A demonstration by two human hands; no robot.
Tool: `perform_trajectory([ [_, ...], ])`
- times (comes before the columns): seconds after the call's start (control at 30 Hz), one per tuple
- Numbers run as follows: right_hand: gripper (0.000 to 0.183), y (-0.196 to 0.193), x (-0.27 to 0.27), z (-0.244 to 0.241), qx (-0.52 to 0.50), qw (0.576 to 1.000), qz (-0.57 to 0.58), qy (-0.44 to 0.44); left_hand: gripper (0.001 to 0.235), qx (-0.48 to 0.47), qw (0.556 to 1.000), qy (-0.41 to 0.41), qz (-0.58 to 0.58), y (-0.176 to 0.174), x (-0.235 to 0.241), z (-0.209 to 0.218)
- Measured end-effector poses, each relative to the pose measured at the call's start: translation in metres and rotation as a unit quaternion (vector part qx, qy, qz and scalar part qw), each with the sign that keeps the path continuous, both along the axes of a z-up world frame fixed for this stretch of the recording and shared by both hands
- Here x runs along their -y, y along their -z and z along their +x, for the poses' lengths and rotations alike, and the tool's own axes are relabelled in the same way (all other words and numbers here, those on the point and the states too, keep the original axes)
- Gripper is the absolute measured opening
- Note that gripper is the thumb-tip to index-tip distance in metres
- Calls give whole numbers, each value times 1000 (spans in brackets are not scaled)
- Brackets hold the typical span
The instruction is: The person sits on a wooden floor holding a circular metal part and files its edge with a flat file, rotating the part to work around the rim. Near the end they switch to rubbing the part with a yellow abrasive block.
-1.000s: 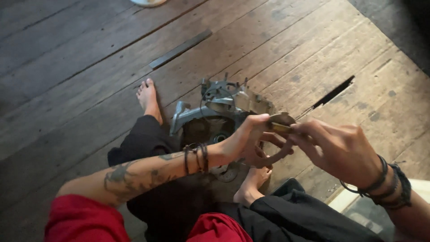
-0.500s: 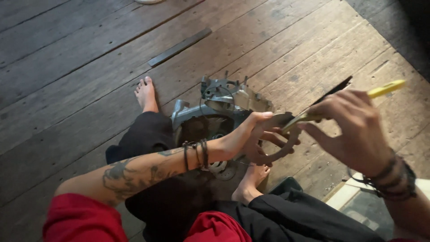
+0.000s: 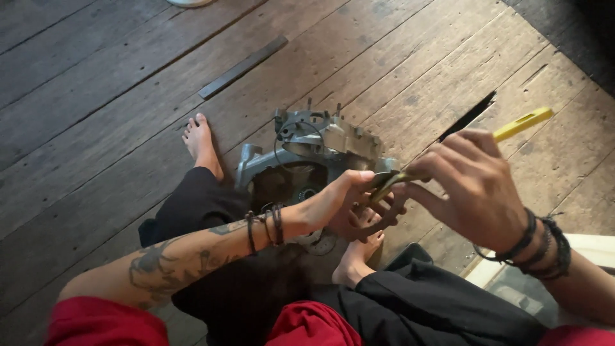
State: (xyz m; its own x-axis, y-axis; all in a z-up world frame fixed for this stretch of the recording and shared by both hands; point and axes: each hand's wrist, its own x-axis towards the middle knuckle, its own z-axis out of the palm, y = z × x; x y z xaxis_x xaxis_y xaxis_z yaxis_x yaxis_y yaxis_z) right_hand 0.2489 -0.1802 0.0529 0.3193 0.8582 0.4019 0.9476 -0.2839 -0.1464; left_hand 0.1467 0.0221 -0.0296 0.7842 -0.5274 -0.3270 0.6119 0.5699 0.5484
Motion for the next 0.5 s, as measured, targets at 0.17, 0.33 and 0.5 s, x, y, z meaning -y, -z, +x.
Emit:
perform_trajectory([
  [0.17, 22, -1, 5, 19, -1, 999, 34, 8, 89, 38, 996, 51, 60, -20, -4, 3],
  [0.33, 24, -14, 10, 31, -16, 998, -2, 62, 66, 10, 966, -94, -239, 17, 24, 40],
  [0.5, 30, -45, 31, 51, -35, 991, -6, 129, 76, 42, 954, -162, -249, 54, 85, 129],
])
